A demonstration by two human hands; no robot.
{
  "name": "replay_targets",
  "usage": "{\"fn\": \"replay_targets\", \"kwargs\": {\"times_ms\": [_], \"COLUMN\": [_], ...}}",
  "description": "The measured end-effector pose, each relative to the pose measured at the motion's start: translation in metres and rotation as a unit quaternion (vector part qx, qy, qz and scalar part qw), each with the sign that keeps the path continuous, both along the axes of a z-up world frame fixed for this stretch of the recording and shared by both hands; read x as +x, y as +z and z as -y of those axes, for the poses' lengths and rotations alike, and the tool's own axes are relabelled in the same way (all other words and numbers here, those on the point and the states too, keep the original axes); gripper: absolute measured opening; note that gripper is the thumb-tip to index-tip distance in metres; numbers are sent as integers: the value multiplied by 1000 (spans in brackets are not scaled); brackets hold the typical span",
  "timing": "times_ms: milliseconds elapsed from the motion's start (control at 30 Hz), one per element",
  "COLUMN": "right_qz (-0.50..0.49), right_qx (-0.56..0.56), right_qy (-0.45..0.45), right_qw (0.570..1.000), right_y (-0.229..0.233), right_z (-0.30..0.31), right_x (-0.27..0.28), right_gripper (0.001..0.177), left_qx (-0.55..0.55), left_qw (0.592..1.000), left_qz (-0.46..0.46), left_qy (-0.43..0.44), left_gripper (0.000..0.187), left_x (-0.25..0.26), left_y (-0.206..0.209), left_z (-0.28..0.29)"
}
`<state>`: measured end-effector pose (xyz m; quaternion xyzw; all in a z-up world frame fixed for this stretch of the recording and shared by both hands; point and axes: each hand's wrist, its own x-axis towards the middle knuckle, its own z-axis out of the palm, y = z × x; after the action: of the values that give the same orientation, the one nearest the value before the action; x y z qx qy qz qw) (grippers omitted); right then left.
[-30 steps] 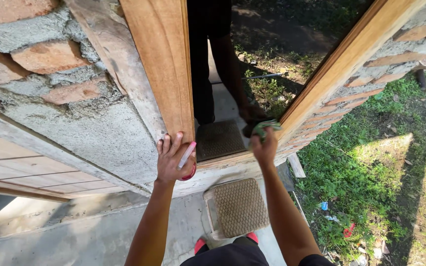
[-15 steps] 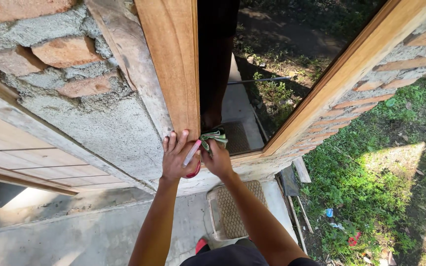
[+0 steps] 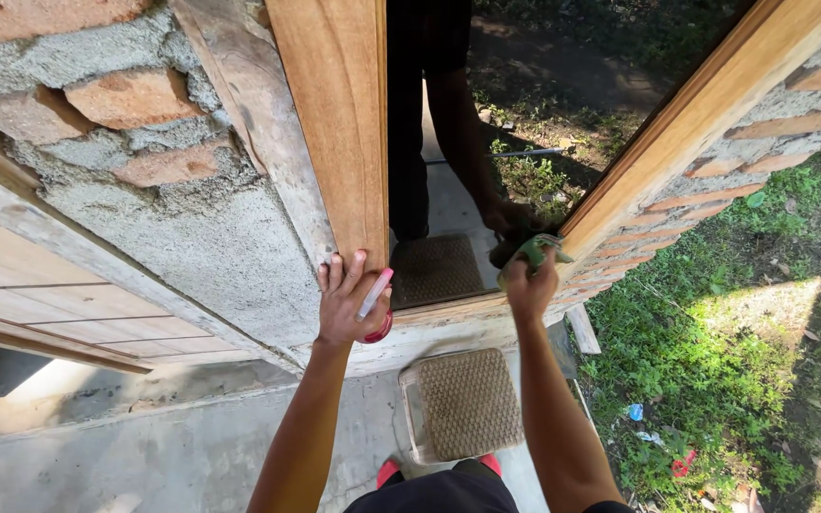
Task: The person is cleaning an outdoor glass window using a spray bottle and a cloth.
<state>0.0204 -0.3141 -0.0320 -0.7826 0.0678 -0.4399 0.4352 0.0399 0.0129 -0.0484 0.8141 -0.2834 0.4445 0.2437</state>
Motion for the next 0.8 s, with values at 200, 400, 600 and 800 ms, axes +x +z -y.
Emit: {"fn": "replay_targets", "kwargs": {"times_ms": [200,400,600,800], "right_qz": [-141,-116,-113,-34], "right_qx": [-100,-190,10,50], "right_qy": [166,173,54,43], "right_qw": [971,959,992,997], "right_y": [-107,-57,-63,23], "right_z": [-73,-82,7,18], "right_x": [24,1,-2,-1], "right_gripper": [7,31,25,21], "left_qx": [-13,2,-2,-5], "left_qw": [1000,999,1000,1000], "left_qz": [-19,-51,-21,-5], "left_qy": [-1,-4,-9,-8], "left_gripper": [24,31,25,21], "left_x": [1,0,2,7], "left_y": [-8,-10,-8,-16], "left_z": [0,-6,-3,0]}}
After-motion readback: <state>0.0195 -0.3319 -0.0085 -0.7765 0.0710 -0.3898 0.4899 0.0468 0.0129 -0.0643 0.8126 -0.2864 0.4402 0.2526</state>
